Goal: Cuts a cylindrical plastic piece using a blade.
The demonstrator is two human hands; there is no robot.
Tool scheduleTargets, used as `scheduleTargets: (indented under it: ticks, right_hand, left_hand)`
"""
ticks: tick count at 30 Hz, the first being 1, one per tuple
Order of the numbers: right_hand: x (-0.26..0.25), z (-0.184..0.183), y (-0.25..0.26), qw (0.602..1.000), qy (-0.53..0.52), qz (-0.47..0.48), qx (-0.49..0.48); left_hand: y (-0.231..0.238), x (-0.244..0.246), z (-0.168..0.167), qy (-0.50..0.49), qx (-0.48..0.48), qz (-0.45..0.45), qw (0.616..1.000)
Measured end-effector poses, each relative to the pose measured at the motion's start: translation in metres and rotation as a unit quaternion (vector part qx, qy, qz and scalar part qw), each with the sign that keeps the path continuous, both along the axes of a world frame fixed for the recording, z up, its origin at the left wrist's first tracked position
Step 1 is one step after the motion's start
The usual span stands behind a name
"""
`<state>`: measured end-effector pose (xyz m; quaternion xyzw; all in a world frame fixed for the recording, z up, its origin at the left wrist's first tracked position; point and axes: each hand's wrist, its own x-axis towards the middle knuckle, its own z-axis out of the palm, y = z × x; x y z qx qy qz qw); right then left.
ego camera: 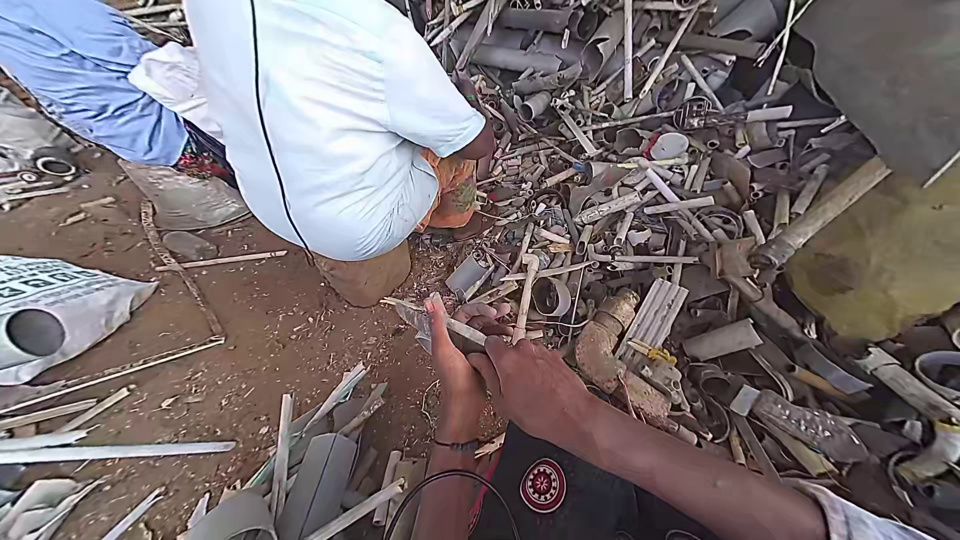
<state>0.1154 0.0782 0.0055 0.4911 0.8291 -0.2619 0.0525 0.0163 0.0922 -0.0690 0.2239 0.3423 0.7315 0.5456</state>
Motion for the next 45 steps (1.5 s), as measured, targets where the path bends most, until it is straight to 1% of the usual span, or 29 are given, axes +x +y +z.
scheduleTargets:
  ticks: [1,3,5,7,9,11,14,16,19,24,25,29,32,34,37,38,39,43,45]
  right_hand:
    - [0.007,0.002,0.003,1.000,0.014,0.000,0.021]
    - [0.019,0.003,0.009,0.997,0.015,-0.030,0.067]
    - [0.026,0.001,0.012,0.994,0.004,-0.054,0.099]
    - [0.027,-0.005,0.006,0.992,0.007,-0.044,0.117]
    - [0.023,-0.008,-0.005,0.996,0.011,-0.018,0.091]
    - [0.021,-0.003,-0.009,0.998,-0.009,-0.001,0.062]
    - [0.029,0.000,0.002,0.994,-0.032,-0.035,0.097]
    - [0.033,0.001,0.007,0.993,-0.059,-0.057,0.090]
    - [0.029,-0.004,0.003,0.993,-0.050,-0.038,0.103]
    - [0.025,-0.008,0.002,0.990,-0.009,-0.021,0.141]
    - [0.025,-0.008,0.003,0.990,-0.012,-0.018,0.136]
    - [0.020,-0.016,0.008,0.998,-0.029,-0.007,0.046]
    - [0.014,-0.019,0.001,0.999,-0.021,0.042,0.000]
    - [0.011,-0.014,0.004,0.998,-0.020,0.058,0.008]
    - [0.016,-0.012,0.017,0.998,-0.014,0.014,0.065]
    - [0.016,-0.012,0.020,0.997,-0.022,0.006,0.068]
    - [0.015,-0.014,0.020,0.998,-0.022,0.009,0.066]
    - [0.004,-0.020,0.008,0.998,0.005,0.066,0.011]
    - [0.000,-0.021,0.008,0.998,-0.004,0.056,0.011]
  left_hand:
    - [0.001,0.001,0.002,0.017,0.015,-0.007,1.000]
    - [0.001,0.005,0.006,0.056,0.038,-0.001,0.998]
    - [0.000,0.013,0.008,0.061,0.037,0.019,0.997]
    - [-0.001,0.017,0.006,0.041,0.031,0.002,0.999]
    - [-0.004,0.018,0.005,0.014,0.012,-0.012,1.000]
    - [-0.003,0.019,0.005,-0.007,0.009,0.000,1.000]
    - [0.000,0.023,0.009,-0.025,0.000,0.034,0.999]
    - [-0.002,0.029,0.012,-0.056,-0.028,0.061,0.996]
    - [-0.003,0.032,0.016,-0.126,-0.072,0.089,0.985]
    - [-0.001,0.022,0.016,-0.179,-0.058,0.088,0.978]
    - [-0.001,0.020,0.015,-0.188,-0.056,0.089,0.977]
    - [-0.001,0.017,0.013,-0.190,-0.096,0.121,0.970]
    - [-0.001,0.012,0.005,-0.186,-0.105,0.162,0.963]
    - [0.000,0.006,0.002,-0.172,-0.087,0.159,0.968]
    - [0.001,0.005,0.009,-0.153,-0.066,0.132,0.977]
    - [0.000,0.006,0.010,-0.150,-0.065,0.130,0.978]
    - [0.000,0.006,0.009,-0.146,-0.069,0.133,0.978]
    - [0.002,-0.006,0.001,-0.128,-0.081,0.160,0.975]
    - [0.004,-0.012,-0.001,-0.135,-0.075,0.154,0.976]
